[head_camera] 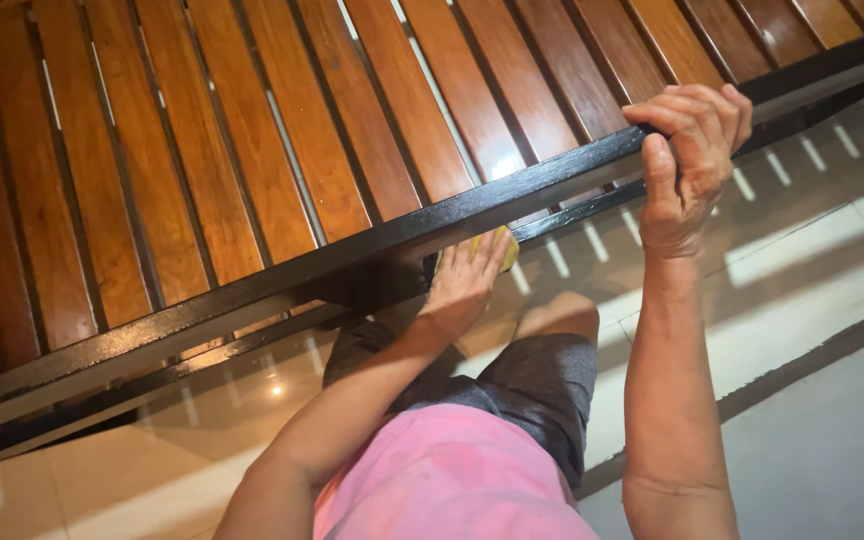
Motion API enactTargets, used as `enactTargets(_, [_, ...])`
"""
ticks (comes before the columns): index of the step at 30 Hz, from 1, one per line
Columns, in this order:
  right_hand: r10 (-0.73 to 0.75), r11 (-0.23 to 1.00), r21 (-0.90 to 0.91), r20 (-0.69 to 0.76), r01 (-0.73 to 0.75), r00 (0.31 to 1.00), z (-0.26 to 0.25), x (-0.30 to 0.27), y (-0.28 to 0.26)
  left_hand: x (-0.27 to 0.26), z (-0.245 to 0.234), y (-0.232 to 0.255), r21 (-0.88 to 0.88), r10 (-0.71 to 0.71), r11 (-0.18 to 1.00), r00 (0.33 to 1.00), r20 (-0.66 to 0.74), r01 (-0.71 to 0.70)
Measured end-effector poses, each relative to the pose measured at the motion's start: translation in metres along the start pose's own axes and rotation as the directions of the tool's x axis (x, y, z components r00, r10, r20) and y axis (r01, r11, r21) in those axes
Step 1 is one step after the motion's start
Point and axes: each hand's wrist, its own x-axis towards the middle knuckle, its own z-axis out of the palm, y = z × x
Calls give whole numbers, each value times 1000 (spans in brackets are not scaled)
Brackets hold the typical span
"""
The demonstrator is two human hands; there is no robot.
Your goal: The person wipes the surface of a wooden slatted bench using a yellow sponge. They systematically clean the slats and the side frame of the bench while kneeling on the floor.
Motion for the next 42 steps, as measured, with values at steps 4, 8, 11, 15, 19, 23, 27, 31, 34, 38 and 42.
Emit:
enactTargets(4, [5, 1000, 7, 6, -5, 1000, -1, -1, -2, -26, -3, -10, 64, 107, 993, 989, -101, -101])
enactTargets(8, [14, 1000, 18, -7, -14, 1000, 1, 0, -5, -40, -8, -12, -87, 83, 992, 995, -57, -88])
enactTargets(11, [16, 1000, 23, -7, -16, 1000, 1, 1, -8, -34, -43, -3, -439, 17, 898, 1000, -25, -26])
enactTargets(15, [6, 1000, 17, -13, -6, 1000, 2, 1, -5, -59, -147, 26, -648, 62, 758, 997, -48, -78])
enactTargets(19, [2, 1000, -6, -25, -2, 1000, 3, -1, -1, -82, -251, 35, -475, 120, 845, 953, -278, -245])
enactTargets(23, [19, 1000, 13, -21, -19, 1000, 4, -3, -1, -73, -287, 25, -54, 109, 989, 918, -381, -140])
enactTargets(27, [38, 999, 29, -33, -37, 999, 4, -1, -2, -36, -263, 8, 216, 41, 976, 945, -326, 32])
enactTargets(31, [61, 995, 76, -50, -57, 997, 3, -1, -8, -5, -241, 6, 230, 98, 973, 930, -355, -15])
enactTargets(34, [110, 985, 139, -25, -106, 994, -2, -2, -8, 28, -222, 17, 177, 109, 983, 941, -319, -54])
enactTargets(38, [207, 890, 420, -30, -175, 978, -6, -3, -1, 86, -188, 47, 140, 121, 988, 904, -409, -69])
enactTargets(42, [231, 754, 636, -20, -166, 973, -18, 0, 9, 144, -159, 81, 235, 170, 970, 863, -475, -62])
